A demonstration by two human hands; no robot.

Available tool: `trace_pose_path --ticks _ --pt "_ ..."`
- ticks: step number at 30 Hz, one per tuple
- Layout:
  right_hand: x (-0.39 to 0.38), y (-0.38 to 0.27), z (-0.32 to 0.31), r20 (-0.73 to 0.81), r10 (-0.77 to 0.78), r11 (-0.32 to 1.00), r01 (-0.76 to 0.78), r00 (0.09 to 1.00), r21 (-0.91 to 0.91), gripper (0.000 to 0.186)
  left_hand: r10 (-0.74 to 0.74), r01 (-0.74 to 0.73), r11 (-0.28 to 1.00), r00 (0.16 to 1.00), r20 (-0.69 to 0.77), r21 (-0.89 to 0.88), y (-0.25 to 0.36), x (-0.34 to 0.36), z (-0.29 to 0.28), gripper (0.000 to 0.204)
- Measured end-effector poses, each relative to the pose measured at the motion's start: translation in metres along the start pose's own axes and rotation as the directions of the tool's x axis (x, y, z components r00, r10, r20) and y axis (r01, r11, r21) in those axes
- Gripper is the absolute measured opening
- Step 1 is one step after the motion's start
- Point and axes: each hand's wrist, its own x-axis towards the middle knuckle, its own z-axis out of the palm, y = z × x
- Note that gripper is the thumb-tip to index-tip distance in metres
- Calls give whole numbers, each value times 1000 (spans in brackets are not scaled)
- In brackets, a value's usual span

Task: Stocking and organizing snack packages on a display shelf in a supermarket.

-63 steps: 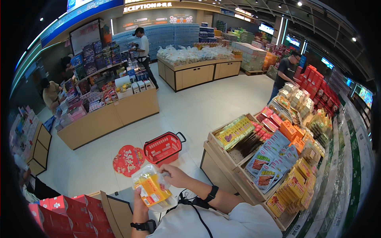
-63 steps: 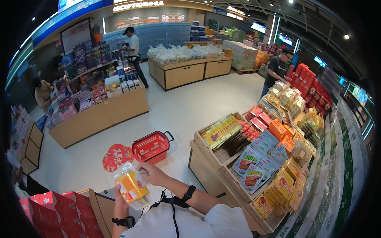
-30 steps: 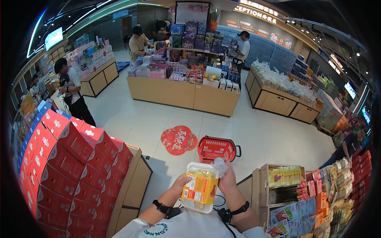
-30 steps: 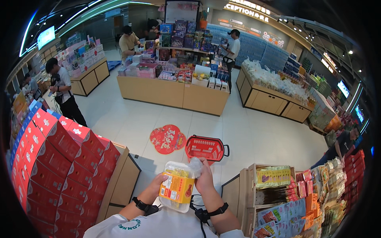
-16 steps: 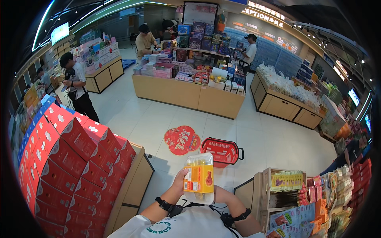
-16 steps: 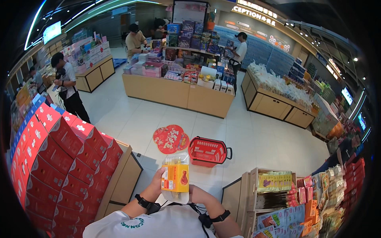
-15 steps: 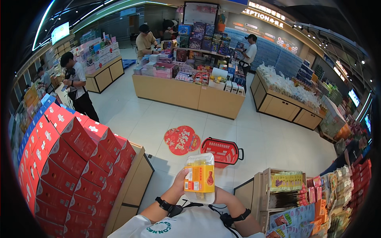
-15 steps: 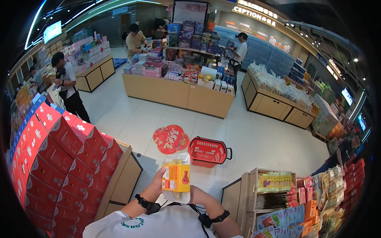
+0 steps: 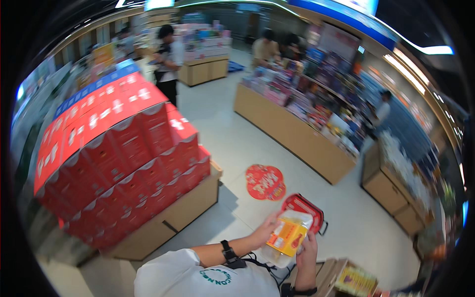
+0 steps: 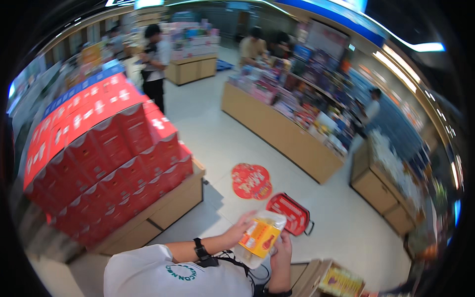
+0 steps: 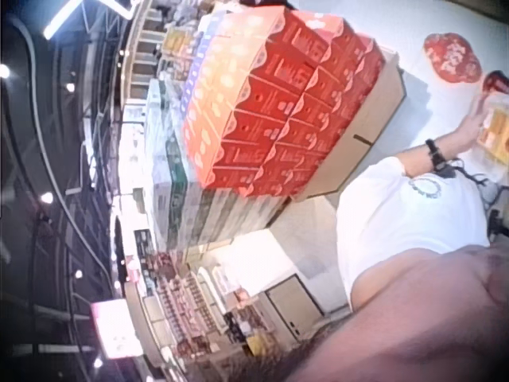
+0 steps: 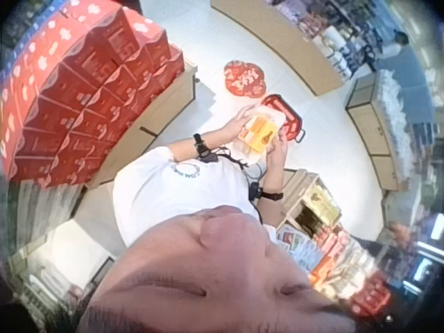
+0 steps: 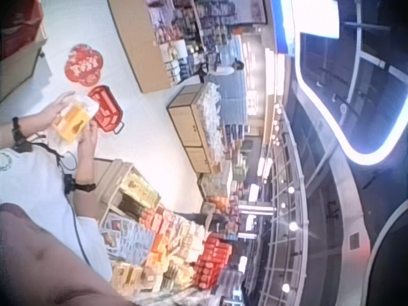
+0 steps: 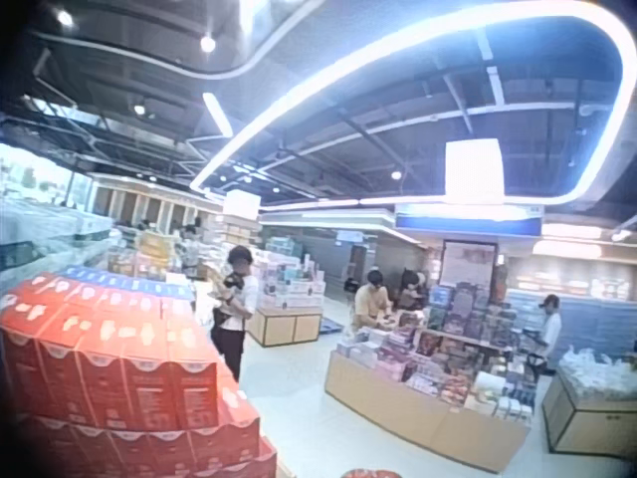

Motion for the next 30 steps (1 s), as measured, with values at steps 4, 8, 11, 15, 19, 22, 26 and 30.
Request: trace_pose_path --ticks 4,8,11,15,19,22,26,30 --pt "-3 22 -23 163 -18 998 28 986 -61 28 -5 -2 989 999 41 148 -34 23 0 51" --pt "8 26 -1 350 -287 601 452 892 -659 28 -185 206 959 976 117 -197 19 -12 13 63" --pt "17 22 17 370 -372 481 517 851 -708 26 -123 177 922 977 173 -345 -13 1 -8 63" --pt "26 10 21 374 -285 438 467 883 -768 32 -153 286 910 904 400 -299 -9 -5 -22 64" --pt "10 6 42 673 -165 252 690 721 -678 37 -171 275 811 955 241 -517 25 -7 -19 65" --pt "-11 5 54 751 -47 289 729 658 -620 41 -18 119 729 988 155 -674 30 -2 -33 62" --pt "-14 7 55 789 42 357 728 613 -585 38 -70 260 764 943 325 -590 14 3 -44 61" --pt "6 7 58 728 -69 380 693 682 -613 30 -324 457 778 880 349 -431 22 -17 -28 58"
